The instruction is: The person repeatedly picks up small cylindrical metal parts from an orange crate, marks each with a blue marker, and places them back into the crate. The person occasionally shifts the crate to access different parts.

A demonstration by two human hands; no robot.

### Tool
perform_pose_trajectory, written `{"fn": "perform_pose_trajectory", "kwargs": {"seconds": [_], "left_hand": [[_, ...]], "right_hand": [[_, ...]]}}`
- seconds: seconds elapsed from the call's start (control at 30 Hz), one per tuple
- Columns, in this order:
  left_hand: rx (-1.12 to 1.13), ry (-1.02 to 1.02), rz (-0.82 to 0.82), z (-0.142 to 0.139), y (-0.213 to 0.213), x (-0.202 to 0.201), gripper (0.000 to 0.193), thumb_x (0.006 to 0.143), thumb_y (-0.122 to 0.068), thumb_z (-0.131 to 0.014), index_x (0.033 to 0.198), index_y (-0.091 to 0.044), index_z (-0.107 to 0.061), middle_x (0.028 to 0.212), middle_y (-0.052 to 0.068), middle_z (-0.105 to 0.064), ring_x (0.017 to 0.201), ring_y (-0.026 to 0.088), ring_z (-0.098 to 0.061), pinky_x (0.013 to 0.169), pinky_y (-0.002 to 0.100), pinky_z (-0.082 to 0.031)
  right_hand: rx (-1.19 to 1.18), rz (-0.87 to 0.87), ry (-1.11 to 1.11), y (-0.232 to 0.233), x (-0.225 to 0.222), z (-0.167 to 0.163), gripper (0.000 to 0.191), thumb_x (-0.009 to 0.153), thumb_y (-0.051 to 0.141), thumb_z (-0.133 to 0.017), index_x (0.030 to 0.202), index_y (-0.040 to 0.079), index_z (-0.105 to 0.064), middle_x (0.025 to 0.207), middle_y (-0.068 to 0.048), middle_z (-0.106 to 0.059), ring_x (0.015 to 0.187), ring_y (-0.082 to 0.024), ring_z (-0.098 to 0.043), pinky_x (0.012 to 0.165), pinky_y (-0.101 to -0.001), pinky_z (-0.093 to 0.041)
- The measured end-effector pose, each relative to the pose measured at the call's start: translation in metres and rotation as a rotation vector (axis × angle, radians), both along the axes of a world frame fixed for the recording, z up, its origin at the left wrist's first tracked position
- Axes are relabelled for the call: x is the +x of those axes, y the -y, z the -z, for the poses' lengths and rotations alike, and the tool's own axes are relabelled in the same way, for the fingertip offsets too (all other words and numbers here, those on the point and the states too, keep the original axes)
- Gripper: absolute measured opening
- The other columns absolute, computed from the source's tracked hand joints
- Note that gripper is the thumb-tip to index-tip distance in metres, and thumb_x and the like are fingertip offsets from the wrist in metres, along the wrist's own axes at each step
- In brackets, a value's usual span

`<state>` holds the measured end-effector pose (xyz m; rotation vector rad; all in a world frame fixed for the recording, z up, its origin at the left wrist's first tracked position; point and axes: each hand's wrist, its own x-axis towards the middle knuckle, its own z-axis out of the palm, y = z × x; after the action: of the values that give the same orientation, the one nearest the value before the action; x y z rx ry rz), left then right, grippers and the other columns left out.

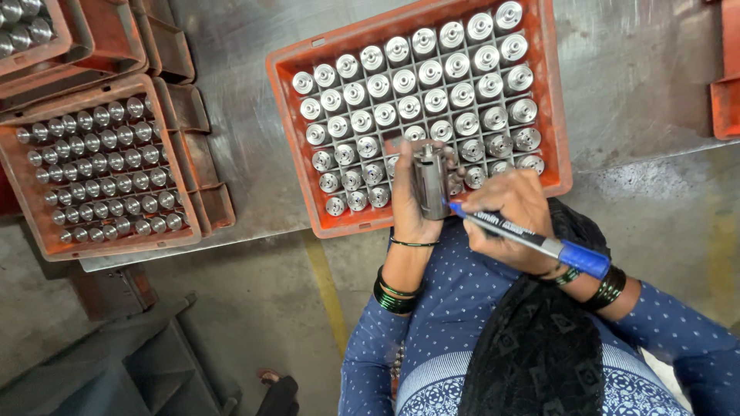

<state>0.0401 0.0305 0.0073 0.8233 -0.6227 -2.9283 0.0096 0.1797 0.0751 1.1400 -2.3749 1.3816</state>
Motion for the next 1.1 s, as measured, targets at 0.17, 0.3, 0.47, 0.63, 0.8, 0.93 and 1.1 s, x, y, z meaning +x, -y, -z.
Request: {"fn": "perform_pose_trajectory", "kwargs": {"seconds": [0.17,0.3,0.47,0.63,0.8,0.93,1.1], "left_hand": [[-0.126,0.063,0.014,0.003,-0.002,0.000,0.049,0.108,-0.049,-0.049,0.110,-0.002,-0.062,0.087,0.013,-0.069,0.079,0.022,-0.067,0.077,0.034,-0.056],[-0.117,0.053,0.003,0.009,-0.004,-0.002,0.051,0.109,-0.050,-0.050,0.110,-0.001,-0.061,0.085,0.013,-0.068,0.078,0.023,-0.068,0.076,0.035,-0.057],[-0.148,0.046,0.000,0.015,0.013,-0.002,0.034,0.100,-0.038,-0.065,0.112,-0.008,-0.053,0.093,0.010,-0.068,0.078,0.024,-0.069,0.066,0.033,-0.052],[-1.439,-0.117,-0.048,0.013,0.065,-0.002,0.043,0.095,-0.021,-0.079,0.124,-0.003,-0.053,0.111,0.013,-0.069,0.100,0.028,-0.069,0.090,0.037,-0.055],[-1.764,-0.064,0.340,0.021,0.094,-0.004,0.039,0.091,-0.018,-0.079,0.122,-0.007,-0.060,0.110,0.012,-0.073,0.100,0.028,-0.073,0.083,0.037,-0.056],[-1.916,-0.070,0.336,0.025,0.098,-0.004,0.034,0.095,-0.013,-0.075,0.125,-0.008,-0.061,0.113,0.012,-0.068,0.106,0.031,-0.067,0.089,0.040,-0.052],[-2.301,0.114,0.412,0.021,0.116,-0.002,0.054,0.077,-0.028,-0.085,0.119,-0.007,-0.058,0.108,0.012,-0.064,0.104,0.035,-0.053,0.085,0.049,-0.038]], "right_hand": [[-0.064,0.041,0.085,-0.001,-0.008,0.000,0.025,0.083,0.004,-0.077,0.102,0.007,-0.061,0.097,-0.006,-0.069,0.090,-0.025,-0.065,0.089,-0.0367,-0.045],[-0.009,0.030,0.049,0.002,-0.008,0.002,0.025,0.079,0.004,-0.075,0.100,0.007,-0.061,0.095,-0.006,-0.070,0.090,-0.026,-0.065,0.088,-0.0386,-0.044],[-0.112,0.069,0.210,-0.011,0.001,0.013,0.023,0.088,0.006,-0.073,0.103,0.005,-0.056,0.100,-0.008,-0.067,0.093,-0.022,-0.064,0.087,-0.0359,-0.047],[-0.096,0.218,0.280,-0.037,-0.015,0.043,0.022,0.100,0.009,-0.072,0.111,0.003,-0.055,0.107,-0.011,-0.063,0.102,-0.023,-0.062,0.092,-0.0338,-0.050],[0.032,0.302,0.286,-0.048,-0.019,0.079,0.023,0.099,0.013,-0.076,0.111,0.002,-0.060,0.110,-0.010,-0.063,0.100,-0.025,-0.061,0.092,-0.0361,-0.050],[0.090,0.351,0.355,-0.060,-0.019,0.101,0.022,0.101,0.015,-0.076,0.112,0.002,-0.062,0.108,-0.011,-0.063,0.101,-0.026,-0.061,0.089,-0.0367,-0.049],[0.116,0.371,0.366,-0.067,-0.019,0.115,0.022,0.101,0.017,-0.076,0.112,0.003,-0.063,0.108,-0.011,-0.064,0.102,-0.028,-0.059,0.089,-0.0386,-0.047]]}}
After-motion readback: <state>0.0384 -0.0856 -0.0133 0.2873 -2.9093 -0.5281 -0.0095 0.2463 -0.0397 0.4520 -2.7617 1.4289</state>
